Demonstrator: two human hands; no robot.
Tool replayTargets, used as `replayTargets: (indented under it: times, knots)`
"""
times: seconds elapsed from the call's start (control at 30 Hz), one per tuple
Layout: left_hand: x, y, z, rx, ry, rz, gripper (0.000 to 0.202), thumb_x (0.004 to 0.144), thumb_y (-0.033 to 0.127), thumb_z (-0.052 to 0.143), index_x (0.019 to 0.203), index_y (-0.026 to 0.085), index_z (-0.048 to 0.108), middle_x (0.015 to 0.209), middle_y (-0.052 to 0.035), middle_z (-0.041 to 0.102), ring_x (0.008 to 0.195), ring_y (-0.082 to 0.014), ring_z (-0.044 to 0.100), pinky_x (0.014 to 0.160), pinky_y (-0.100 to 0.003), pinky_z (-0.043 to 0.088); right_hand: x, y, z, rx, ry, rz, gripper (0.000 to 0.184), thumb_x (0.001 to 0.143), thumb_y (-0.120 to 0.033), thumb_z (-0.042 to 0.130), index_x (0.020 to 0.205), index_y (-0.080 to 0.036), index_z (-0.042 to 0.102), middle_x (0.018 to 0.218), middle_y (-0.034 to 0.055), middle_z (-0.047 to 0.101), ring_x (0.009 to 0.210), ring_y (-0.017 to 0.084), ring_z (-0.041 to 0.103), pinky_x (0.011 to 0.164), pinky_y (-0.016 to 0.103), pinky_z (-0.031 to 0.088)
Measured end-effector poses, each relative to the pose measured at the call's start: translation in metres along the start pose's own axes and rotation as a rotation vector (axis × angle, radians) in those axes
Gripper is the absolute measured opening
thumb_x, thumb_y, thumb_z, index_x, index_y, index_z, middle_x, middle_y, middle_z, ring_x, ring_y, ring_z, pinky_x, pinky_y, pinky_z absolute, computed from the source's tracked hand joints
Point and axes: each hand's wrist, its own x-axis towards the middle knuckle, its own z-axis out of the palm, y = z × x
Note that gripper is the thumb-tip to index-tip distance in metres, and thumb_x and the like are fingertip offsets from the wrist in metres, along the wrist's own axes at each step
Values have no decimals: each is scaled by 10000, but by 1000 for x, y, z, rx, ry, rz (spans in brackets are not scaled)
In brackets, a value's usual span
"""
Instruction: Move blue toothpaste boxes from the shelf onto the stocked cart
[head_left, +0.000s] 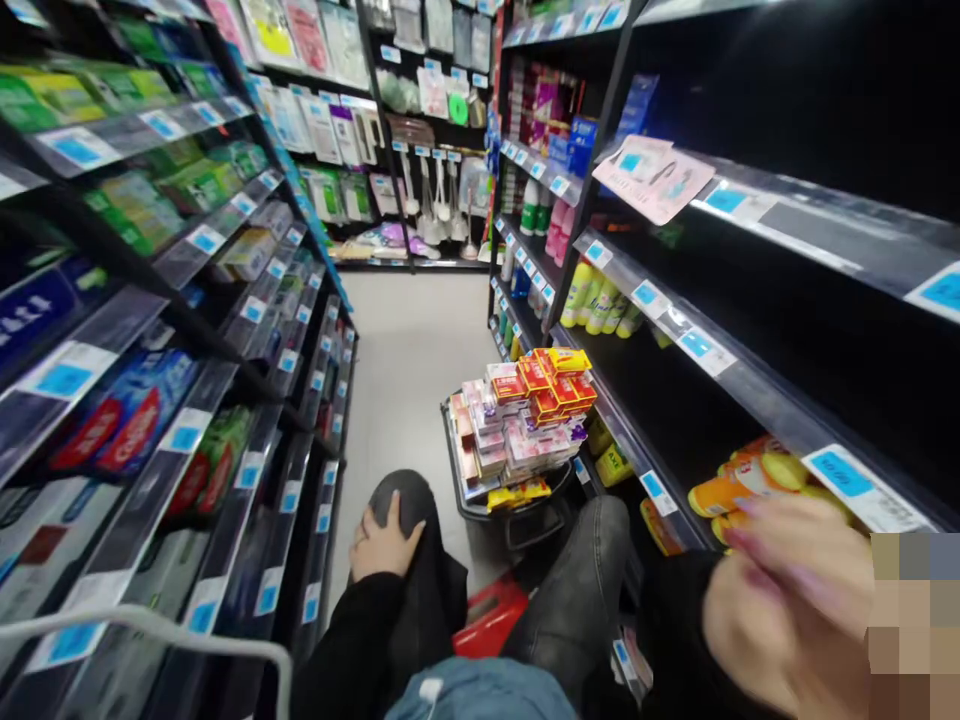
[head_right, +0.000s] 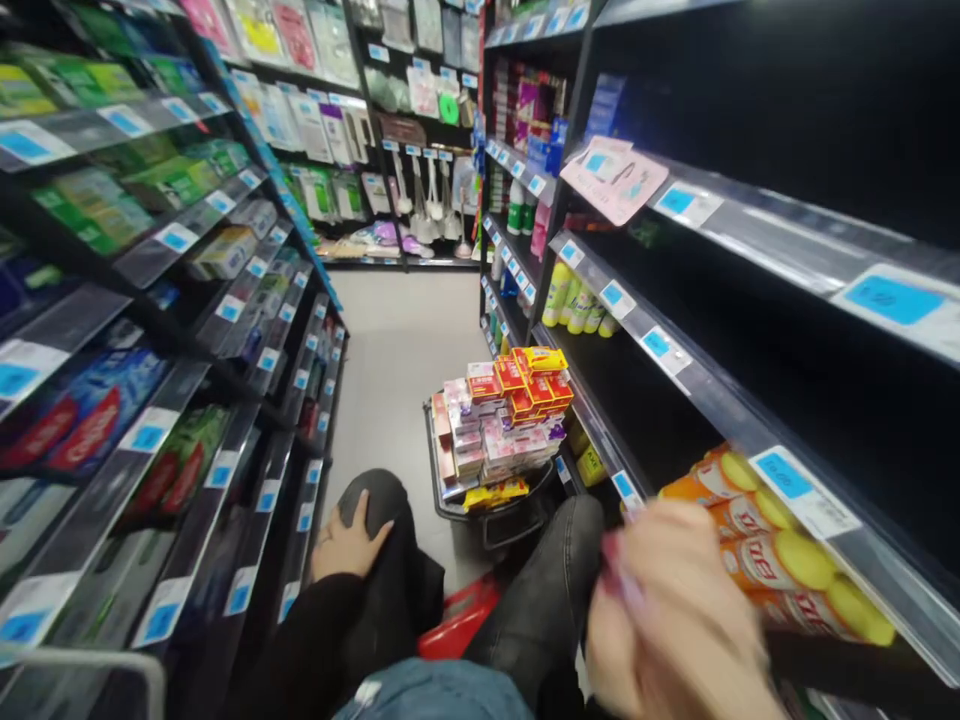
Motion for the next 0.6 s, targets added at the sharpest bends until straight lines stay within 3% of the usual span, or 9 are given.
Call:
replayTargets:
  times: [0.03,0.07,0.17,0.27,0.33,0.43,0.6]
  knots:
    - [-1,1,-1,-10,-6,-4,706,820,557,405,1425,232,242,1379,-242,248,1193,-378,376,915,-466,339,3,9,21,-102,7,-85,333,671,-208,653,968,-317,550,851,30,573,810,225,584,770,453,497]
    - [-2,1,-2,-21,-17,-9,714,816,557,414,1427,235,234,1388,-241,237,1205,-378,364,923,-471,333,2,24,42,-209,-1,-78,257,706,-192,605,944,-277,557,873,43,577,803,213,578,776,431,487]
    - [-3,3,-5,-45,-57,-22,720,813,547,426,1431,239,221,1411,-236,203,1225,-386,334,934,-484,326,-37,93,84,-346,-288,95,205,793,-186,429,957,-191,553,822,55,596,748,180,578,705,335,478]
    - [-3,5,-6,-39,-74,-25,727,809,543,436,1431,236,219,1413,-237,199,1232,-396,320,932,-484,330,-114,166,94,-420,-422,283,217,801,-189,388,943,-159,549,816,59,607,693,165,569,672,295,451]
    - [-3,6,-5,-29,-76,-22,730,806,551,436,1430,241,220,1413,-234,196,1231,-400,322,930,-482,335,-161,199,93,-505,-457,279,207,802,-173,372,880,-153,563,805,65,611,698,170,558,689,298,425]
    - [-3,6,-4,-22,-67,-21,727,805,555,437,1429,249,223,1412,-227,191,1218,-403,331,924,-482,338,-197,216,94,-690,-575,183,221,815,-154,379,837,-160,599,835,71,623,819,211,534,773,332,362]
    - [-5,7,-5,-34,-66,-17,730,801,544,454,1428,246,229,1402,-224,199,1205,-408,332,924,-489,331,-193,213,103,-820,-630,176,239,836,-147,377,887,-147,610,881,67,629,849,221,498,769,323,309]
